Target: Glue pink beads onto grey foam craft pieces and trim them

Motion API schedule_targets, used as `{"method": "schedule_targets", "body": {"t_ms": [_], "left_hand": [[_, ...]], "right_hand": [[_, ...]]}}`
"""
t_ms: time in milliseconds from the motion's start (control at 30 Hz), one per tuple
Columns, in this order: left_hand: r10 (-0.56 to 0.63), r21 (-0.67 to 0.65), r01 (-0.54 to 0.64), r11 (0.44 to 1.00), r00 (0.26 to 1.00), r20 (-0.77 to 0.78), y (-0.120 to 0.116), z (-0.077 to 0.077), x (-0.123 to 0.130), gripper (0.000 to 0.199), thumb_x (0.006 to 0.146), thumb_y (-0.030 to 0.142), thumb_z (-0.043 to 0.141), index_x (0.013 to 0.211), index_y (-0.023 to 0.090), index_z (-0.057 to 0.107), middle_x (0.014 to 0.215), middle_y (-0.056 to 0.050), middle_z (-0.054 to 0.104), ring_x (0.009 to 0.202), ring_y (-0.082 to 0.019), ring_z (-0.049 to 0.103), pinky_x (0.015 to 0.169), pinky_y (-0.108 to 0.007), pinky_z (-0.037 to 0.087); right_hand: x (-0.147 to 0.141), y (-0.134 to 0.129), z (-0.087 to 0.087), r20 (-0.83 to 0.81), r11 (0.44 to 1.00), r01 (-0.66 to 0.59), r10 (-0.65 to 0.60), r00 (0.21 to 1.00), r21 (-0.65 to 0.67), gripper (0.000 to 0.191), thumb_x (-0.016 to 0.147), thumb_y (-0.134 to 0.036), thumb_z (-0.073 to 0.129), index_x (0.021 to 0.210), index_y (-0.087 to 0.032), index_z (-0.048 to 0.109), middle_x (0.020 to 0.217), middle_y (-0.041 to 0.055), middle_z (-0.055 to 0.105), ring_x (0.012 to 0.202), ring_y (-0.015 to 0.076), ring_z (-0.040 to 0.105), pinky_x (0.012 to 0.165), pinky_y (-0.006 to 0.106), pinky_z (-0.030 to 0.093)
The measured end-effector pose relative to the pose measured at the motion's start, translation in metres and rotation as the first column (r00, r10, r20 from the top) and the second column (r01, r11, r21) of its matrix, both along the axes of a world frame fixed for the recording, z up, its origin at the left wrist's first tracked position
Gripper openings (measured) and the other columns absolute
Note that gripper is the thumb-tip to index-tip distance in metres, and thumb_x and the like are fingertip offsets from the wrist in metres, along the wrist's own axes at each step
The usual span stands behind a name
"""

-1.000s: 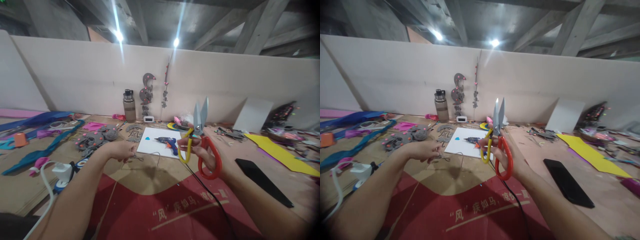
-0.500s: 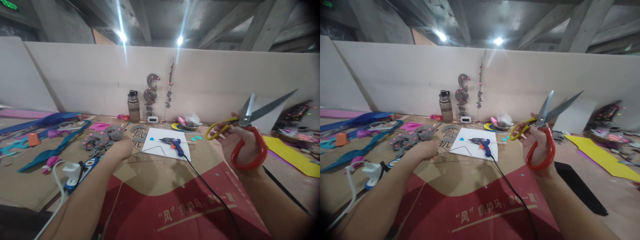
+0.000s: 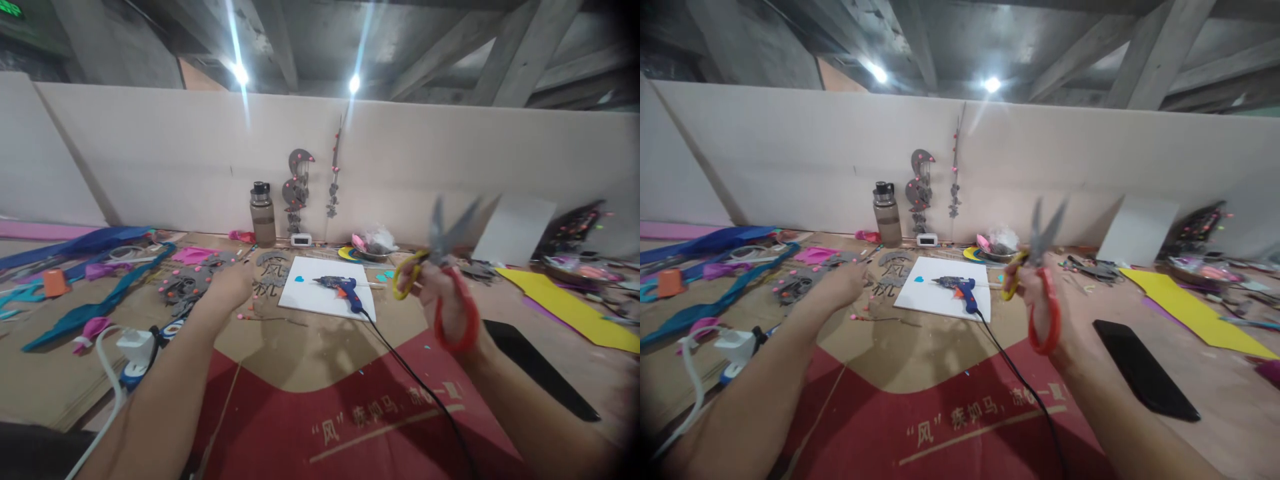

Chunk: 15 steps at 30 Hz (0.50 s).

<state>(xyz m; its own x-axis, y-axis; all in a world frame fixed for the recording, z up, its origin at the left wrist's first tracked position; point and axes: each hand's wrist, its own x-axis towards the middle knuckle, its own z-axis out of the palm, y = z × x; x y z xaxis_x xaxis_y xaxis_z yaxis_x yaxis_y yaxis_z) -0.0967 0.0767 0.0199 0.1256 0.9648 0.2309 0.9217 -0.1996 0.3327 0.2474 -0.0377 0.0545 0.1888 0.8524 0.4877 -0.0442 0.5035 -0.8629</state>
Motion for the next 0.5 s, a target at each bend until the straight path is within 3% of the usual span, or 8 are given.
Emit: {"method": "schedule_targets", "body": {"t_ms": [67,133,200,267,367,433,500], "left_hand": [[-0.064,0.103,0.051,0.993,0.99,0.122,-0.007,0.01,0.016,0.006,0.069,0.021,0.055,0.066,0.016,0.057,0.08,-0.012,0.064,0.08,-0.024,0.058,0.073,-0.03,0.04],[-0.178,0.118,0.143,0.983,0.903,0.392,-0.015,0.017,0.032,0.011,0.071,0.028,0.057,0.068,0.016,0.057,0.072,-0.006,0.062,0.07,-0.018,0.056,0.067,-0.027,0.04],[-0.182,0.041,0.213,0.976,0.703,0.687,-0.023,0.02,0.046,0.019,0.072,0.034,0.058,0.073,0.016,0.056,0.068,-0.003,0.06,0.061,-0.013,0.052,0.06,-0.024,0.039],[-0.113,-0.03,0.306,0.952,0.437,0.892,-0.028,0.017,0.058,0.024,0.068,0.036,0.064,0.074,0.015,0.054,0.064,0.0,0.057,0.058,-0.01,0.051,0.056,-0.021,0.039],[-0.006,-0.048,0.37,0.928,0.142,0.99,-0.031,0.01,0.071,0.029,0.061,0.033,0.072,0.074,0.015,0.053,0.061,0.002,0.055,0.056,-0.008,0.052,0.054,-0.019,0.039],[0.045,-0.059,0.387,0.92,0.045,0.998,-0.032,0.006,0.077,0.029,0.061,0.031,0.074,0.074,0.014,0.053,0.062,0.002,0.056,0.057,-0.008,0.053,0.055,-0.019,0.041],[0.072,-0.066,0.376,0.924,-0.003,0.997,-0.034,0.005,0.083,0.029,0.06,0.027,0.075,0.076,0.014,0.054,0.064,0.002,0.057,0.058,-0.007,0.054,0.057,-0.019,0.042]], "right_hand": [[-0.015,-0.001,-0.013,0.197,0.998,-0.014,0.025,0.98,-0.055,0.029,0.081,-0.035,0.052,0.108,-0.023,0.051,0.083,0.0004,0.057,0.062,0.012,0.053,0.058,0.028,0.046],[-0.031,0.0,-0.026,0.36,0.997,0.002,0.024,0.933,-0.072,0.039,0.082,-0.036,0.051,0.118,-0.022,0.049,0.086,0.0021,0.059,0.065,0.0129,0.054,0.06,0.028,0.046],[-0.045,0.004,-0.036,0.527,0.998,0.032,-0.001,0.85,-0.051,0.04,0.082,-0.036,0.051,0.119,-0.021,0.052,0.09,0.0044,0.062,0.074,0.016,0.057,0.065,0.029,0.048],[-0.053,0.008,-0.041,0.662,0.997,0.071,-0.082,0.745,0.043,0.038,0.082,-0.034,0.052,0.118,-0.02,0.055,0.096,0.0068,0.063,0.083,0.019,0.058,0.072,0.031,0.048],[-0.057,0.012,-0.048,0.785,0.986,0.072,-0.164,0.597,0.151,0.04,0.081,-0.028,0.051,0.12,-0.02,0.055,0.094,0.0074,0.064,0.081,0.0188,0.059,0.071,0.031,0.047],[-0.055,0.014,-0.053,0.842,0.984,0.062,-0.174,0.511,0.166,0.043,0.081,-0.026,0.05,0.123,-0.02,0.052,0.086,0.0064,0.064,0.072,0.0169,0.058,0.065,0.029,0.046],[-0.05,0.015,-0.06,0.882,0.981,0.068,-0.194,0.429,0.182,0.046,0.08,-0.024,0.05,0.126,-0.02,0.05,0.086,0.0067,0.062,0.068,0.016,0.056,0.062,0.028,0.045]]}}
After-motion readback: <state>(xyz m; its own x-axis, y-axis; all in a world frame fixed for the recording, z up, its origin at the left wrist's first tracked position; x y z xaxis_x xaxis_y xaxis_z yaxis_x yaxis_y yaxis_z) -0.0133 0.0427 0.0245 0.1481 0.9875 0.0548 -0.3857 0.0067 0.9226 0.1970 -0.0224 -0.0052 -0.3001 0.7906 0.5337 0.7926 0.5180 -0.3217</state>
